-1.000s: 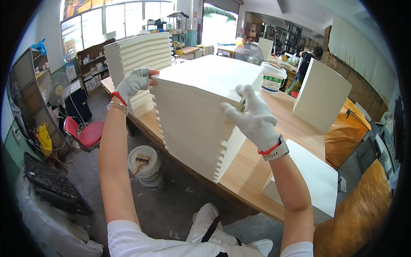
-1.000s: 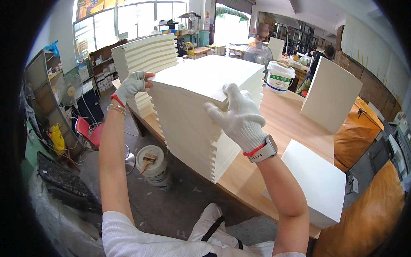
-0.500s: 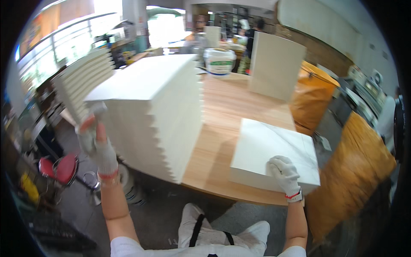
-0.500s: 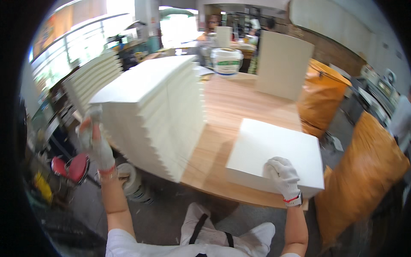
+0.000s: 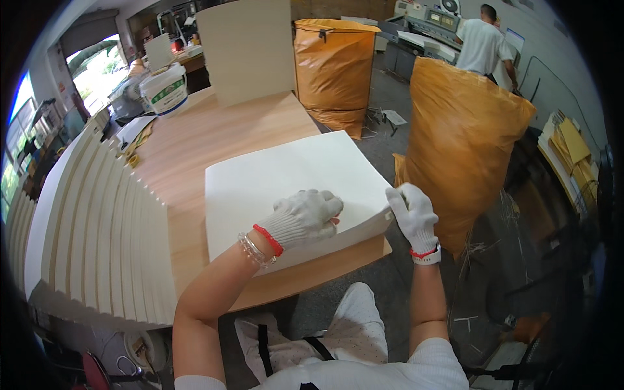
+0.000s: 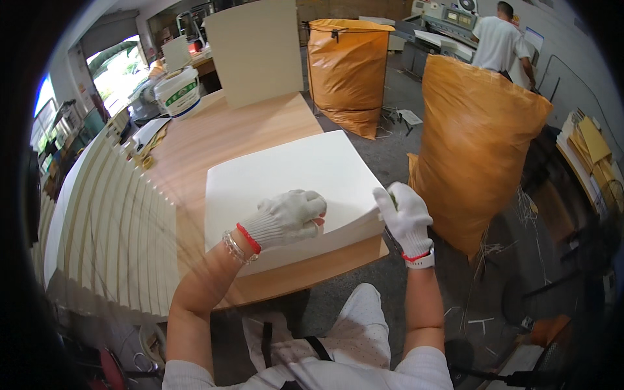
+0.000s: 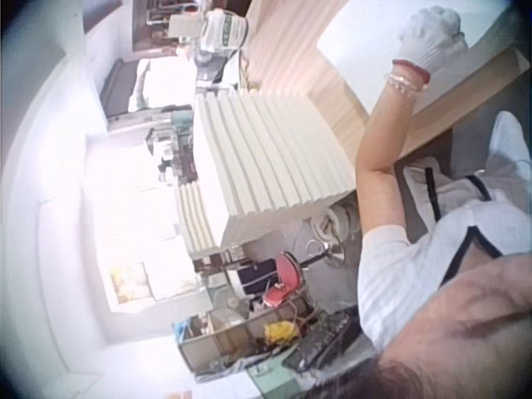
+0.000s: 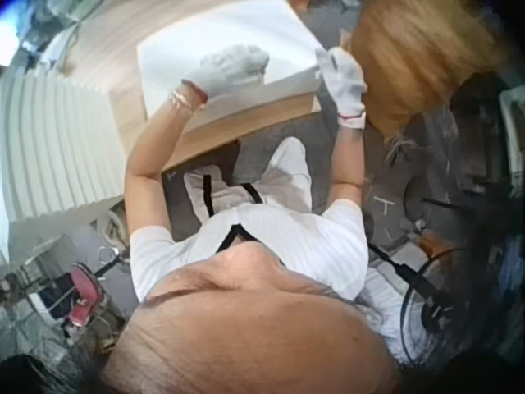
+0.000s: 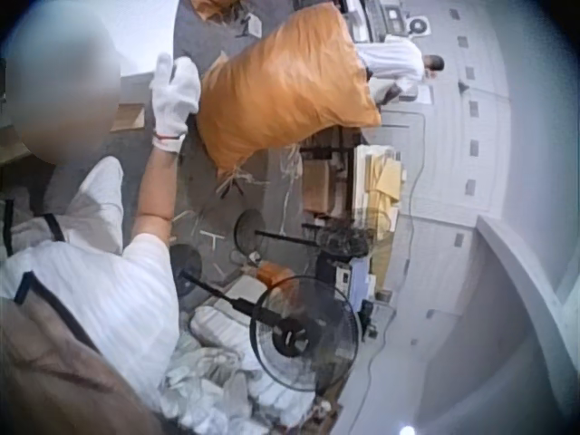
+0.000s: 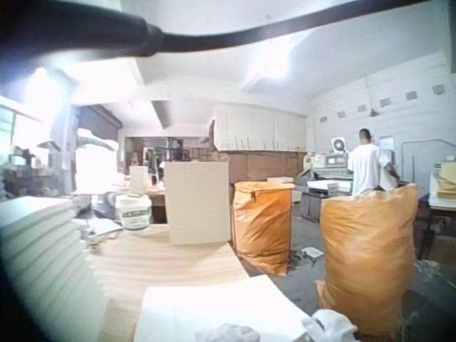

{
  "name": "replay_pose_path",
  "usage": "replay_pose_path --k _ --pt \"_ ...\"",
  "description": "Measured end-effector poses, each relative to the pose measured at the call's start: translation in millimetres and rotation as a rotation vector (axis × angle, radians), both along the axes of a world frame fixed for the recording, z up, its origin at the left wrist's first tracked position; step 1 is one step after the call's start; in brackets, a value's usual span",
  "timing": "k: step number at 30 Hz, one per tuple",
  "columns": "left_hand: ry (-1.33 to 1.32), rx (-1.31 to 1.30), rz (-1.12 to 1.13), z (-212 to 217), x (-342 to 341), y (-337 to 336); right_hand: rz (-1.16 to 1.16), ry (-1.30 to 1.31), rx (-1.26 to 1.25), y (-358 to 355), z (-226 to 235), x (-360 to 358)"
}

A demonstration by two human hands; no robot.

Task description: The person picks up and aligns stacks of white paper sheets with serrated edges, moving them from one pile to another on a wooden table.

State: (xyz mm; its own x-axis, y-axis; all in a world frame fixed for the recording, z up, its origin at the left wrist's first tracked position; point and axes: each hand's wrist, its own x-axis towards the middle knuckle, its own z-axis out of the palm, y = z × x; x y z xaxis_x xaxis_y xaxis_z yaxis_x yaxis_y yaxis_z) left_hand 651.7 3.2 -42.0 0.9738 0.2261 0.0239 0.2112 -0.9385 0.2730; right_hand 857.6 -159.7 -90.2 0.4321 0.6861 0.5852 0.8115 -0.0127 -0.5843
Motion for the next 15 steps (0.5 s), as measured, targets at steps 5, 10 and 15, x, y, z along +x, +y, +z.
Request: replay_pose_path --k 5,10,15 --pt "-0.290 0.053 -0.074 -19 15 7 0.083 -0.404 0.174 39 29 -15" --pt "-0.374 -0.207 -0.165 -22 12 13 0.080 -0.299 0.049 40 35 -6" --pt "-0.260 -0.437 -0.056 -14 11 12 0.003 -0.448 0.248 46 9 1"
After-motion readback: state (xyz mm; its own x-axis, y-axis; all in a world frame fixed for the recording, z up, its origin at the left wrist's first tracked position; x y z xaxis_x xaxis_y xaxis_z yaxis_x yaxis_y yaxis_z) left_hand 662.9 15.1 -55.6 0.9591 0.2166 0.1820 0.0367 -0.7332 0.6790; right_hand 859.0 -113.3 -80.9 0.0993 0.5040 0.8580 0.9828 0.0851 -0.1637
